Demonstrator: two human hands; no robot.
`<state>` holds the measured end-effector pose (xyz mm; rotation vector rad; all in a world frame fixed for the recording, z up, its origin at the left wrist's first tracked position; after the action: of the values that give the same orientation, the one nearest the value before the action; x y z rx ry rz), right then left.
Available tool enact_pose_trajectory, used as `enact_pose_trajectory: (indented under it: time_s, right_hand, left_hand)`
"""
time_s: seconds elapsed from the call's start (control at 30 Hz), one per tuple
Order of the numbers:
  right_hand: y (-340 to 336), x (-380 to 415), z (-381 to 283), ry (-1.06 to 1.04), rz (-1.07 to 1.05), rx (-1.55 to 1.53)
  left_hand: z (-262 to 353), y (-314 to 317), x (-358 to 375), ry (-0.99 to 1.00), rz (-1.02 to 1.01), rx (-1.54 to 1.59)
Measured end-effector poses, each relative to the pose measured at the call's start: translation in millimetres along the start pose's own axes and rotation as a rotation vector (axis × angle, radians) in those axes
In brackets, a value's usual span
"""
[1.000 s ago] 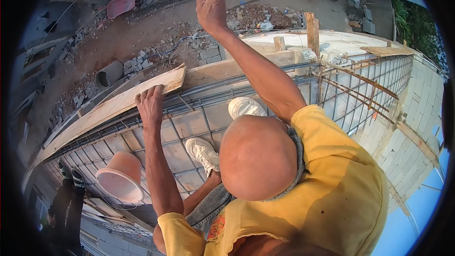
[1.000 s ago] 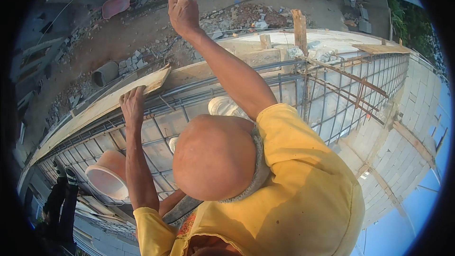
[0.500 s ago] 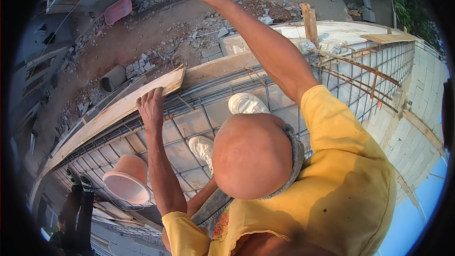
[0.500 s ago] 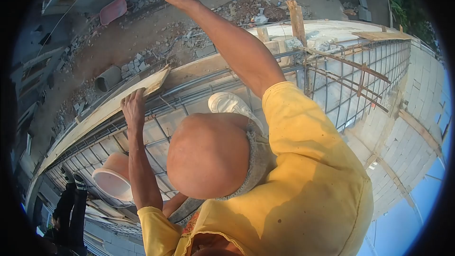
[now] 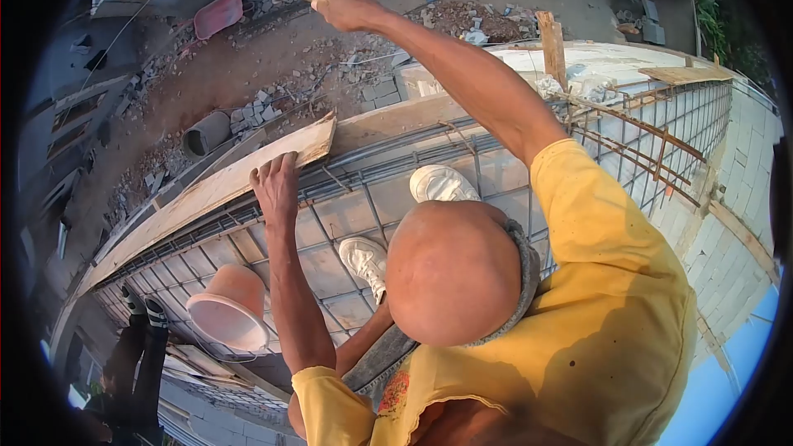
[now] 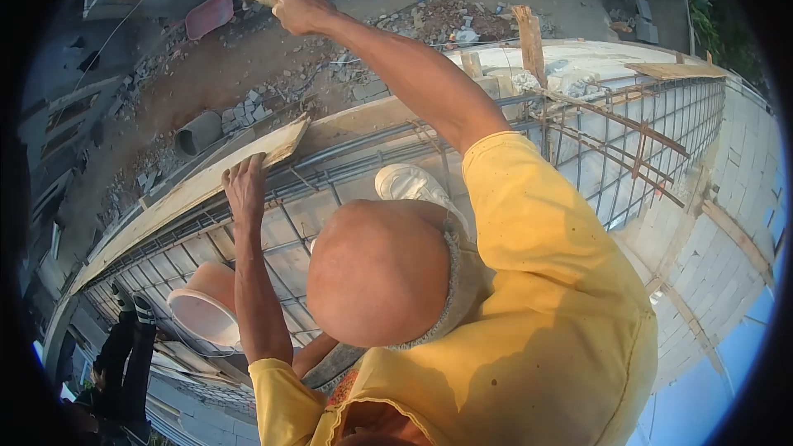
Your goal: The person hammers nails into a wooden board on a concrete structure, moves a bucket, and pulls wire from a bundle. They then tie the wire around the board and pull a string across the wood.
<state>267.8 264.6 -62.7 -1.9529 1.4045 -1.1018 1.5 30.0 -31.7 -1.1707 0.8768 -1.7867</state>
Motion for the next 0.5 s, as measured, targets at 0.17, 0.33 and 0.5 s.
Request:
enact_pose_trajectory:
  time_s: [0.17,0.33,0.5]
  right_hand:
    - [-36.5,-9.6,-12.3,0.043,0.746,-0.167]
    - [177.6,128.5,57.4,0.051,-0.811,0.197]
    - [45.9,37.0,29.3,-0.102,-0.337,0.042]
  left_hand:
    - [-2.3,-4.0,-9.0,-0.007,-0.021,0.005]
    - [-1.3,-4.1,-6.6,0.055,0.026,-0.011]
    - [5.5,-1.1,-2.5,0.057,0.051,-0.001]
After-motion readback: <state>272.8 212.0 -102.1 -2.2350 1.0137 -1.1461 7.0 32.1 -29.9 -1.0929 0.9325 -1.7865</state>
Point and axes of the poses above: each hand's wrist, its own x-axis away from the middle knuckle, its own y-axis out of the palm, z = x × y, the point moved 4 cm from there along -x, towards the middle knuckle, and after that the axes turned 13 degrees about x, right-handed, at the moved point
